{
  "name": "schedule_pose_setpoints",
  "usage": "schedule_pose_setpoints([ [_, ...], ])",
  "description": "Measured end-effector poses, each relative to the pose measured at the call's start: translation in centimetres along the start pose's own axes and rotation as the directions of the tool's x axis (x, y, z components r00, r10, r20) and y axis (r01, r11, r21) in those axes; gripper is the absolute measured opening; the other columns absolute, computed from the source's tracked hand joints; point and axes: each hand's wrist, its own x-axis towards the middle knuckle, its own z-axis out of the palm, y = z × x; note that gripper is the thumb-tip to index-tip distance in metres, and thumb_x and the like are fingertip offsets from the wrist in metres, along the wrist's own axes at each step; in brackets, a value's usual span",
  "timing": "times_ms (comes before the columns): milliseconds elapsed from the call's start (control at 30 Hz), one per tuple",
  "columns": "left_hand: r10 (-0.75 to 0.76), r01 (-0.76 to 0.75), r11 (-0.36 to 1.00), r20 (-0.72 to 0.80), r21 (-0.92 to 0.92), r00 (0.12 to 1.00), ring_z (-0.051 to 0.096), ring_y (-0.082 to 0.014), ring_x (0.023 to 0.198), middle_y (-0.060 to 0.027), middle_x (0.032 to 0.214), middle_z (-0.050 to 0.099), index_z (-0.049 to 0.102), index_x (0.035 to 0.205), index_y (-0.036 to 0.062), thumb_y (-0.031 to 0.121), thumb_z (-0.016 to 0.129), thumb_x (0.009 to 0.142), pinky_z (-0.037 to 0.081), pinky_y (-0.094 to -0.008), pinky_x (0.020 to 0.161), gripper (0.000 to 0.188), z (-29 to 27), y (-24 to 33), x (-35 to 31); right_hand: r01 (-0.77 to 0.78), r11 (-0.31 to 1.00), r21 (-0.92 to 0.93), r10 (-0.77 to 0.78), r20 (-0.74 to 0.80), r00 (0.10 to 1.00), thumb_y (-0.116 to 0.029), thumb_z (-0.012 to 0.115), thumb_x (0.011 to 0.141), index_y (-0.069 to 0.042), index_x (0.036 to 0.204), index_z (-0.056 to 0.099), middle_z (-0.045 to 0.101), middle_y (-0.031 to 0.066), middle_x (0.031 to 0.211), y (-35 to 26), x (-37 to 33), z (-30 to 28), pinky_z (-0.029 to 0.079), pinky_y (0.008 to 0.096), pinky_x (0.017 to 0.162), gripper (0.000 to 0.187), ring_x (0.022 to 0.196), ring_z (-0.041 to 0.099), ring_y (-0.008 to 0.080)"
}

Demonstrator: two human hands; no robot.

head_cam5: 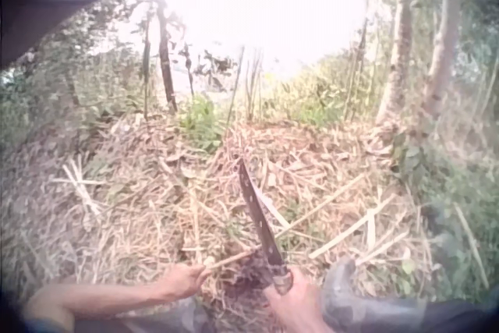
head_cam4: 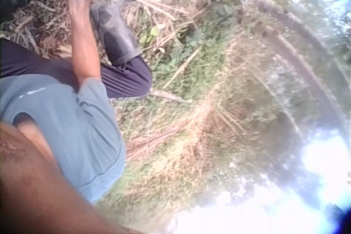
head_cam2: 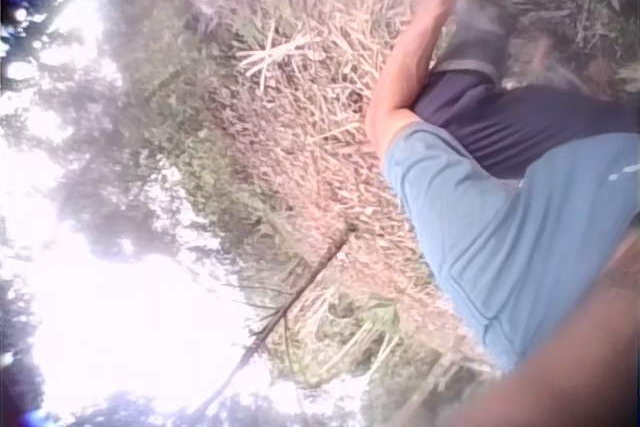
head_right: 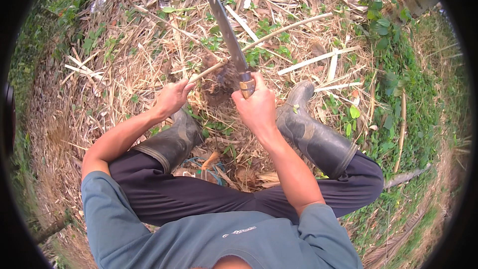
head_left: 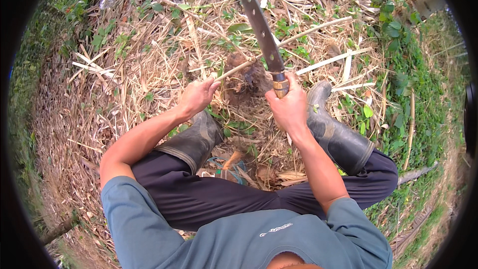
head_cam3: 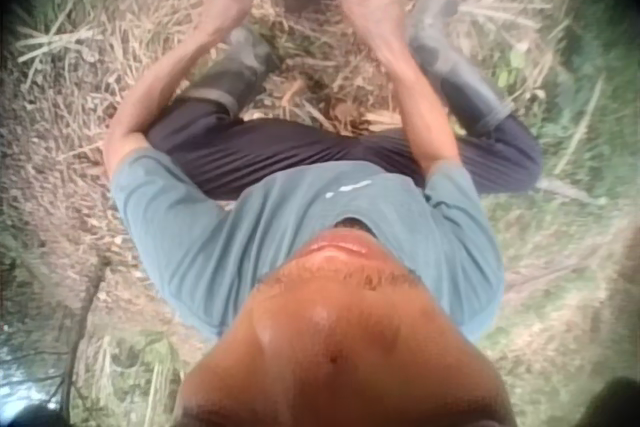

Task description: The person sits on the ground in a wooded area and uses a machete to sharpen a long, thin stick. They hold the stick with one hand and repeatedly scrape the blade along its length to create a pointed tip. The person adjusts their grip and the stick's position multiple times to refine the point.

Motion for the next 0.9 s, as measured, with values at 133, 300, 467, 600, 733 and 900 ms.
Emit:
schedule_pose_setpoints([
  [133,-0.005,0.006,0.996,-0.014,0.089,1.0,0.064,-0.0452,0.061,-0.0241,0.065,0.062,0.06,0.096,0.0023,0.037,0.053,0.105,0.048,-0.0541,0.055,0.036,1.0,-0.1,0.0,0.02,0.998,-0.066,-0.018,0.032,0.999,-0.014,0.069,0.079,-0.001,0.106,0.061,0.06,0.0065,0.067,2.3,0.4,0.6,0.047,0.0352,0.058,0.031,0.057,0.056,0.0145],
  [300,0.017,-0.012,0.997,-0.064,0.071,0.998,0.063,-0.0423,0.056,-0.0231,0.062,0.06,0.06,0.094,0.0027,0.034,0.054,0.105,0.047,-0.0512,0.05,0.033,1.2,-0.3,-0.8,0.237,0.897,0.372,-0.201,-0.135,0.97,-0.001,0.067,0.082,-0.003,0.106,0.062,0.062,0.001,0.075,-4.8,-0.4,-2.4,0.049,0.0266,0.058,0.025,0.066,0.058,0.0066],
  [467,0.033,-0.03,0.998,-0.053,0.06,0.998,0.062,-0.0421,0.054,-0.0215,0.058,0.058,0.058,0.093,0.0033,0.036,0.052,0.106,0.046,-0.0518,0.049,0.036,1.0,0.2,-0.4,0.575,0.746,0.336,-0.397,-0.469,0.789,0.0,0.07,0.083,0.0,0.107,0.06,0.064,0.0022,0.08,-6.6,0.6,-2.6,0.051,0.0227,0.062,0.025,0.072,0.062,0.0054],
  [600,0.035,-0.034,0.994,-0.012,0.105,0.999,0.063,-0.0424,0.056,-0.0215,0.061,0.06,0.053,0.093,0.0036,0.037,0.048,0.107,0.047,-0.0536,0.051,0.037,0.9,0.1,-0.3,0.08,0.935,-0.346,-0.042,0.116,0.992,-0.014,0.071,0.081,-0.001,0.111,0.061,0.07,0.0205,0.082,0.7,1.4,1.2,0.056,0.0452,0.075,0.034,0.08,0.072,0.035],
  [733,0.034,-0.033,0.993,-0.01,0.117,0.999,0.063,-0.0433,0.056,-0.0215,0.06,0.059,0.053,0.094,0.0032,0.036,0.047,0.107,0.047,-0.0539,0.051,0.036,0.7,-0.3,-0.2,0.022,0.958,-0.285,0.012,0.117,0.993,-0.016,0.071,0.078,-0.002,0.108,0.063,0.07,0.0243,0.085,0.7,1.6,1.5,0.053,0.0511,0.08,0.034,0.086,0.069,0.0449],
  [900,0.037,-0.034,0.994,-0.02,0.105,0.999,0.063,-0.0423,0.056,-0.0209,0.059,0.059,0.054,0.095,0.0029,0.037,0.048,0.107,0.048,-0.0535,0.052,0.037,1.1,-0.1,-0.7,0.049,0.97,-0.239,-0.007,0.174,0.985,-0.017,0.07,0.076,-0.002,0.097,0.062,0.067,0.0203,0.079,1.6,2.6,0.7,0.053,0.0458,0.075,0.027,0.076,0.067,0.0383],
])
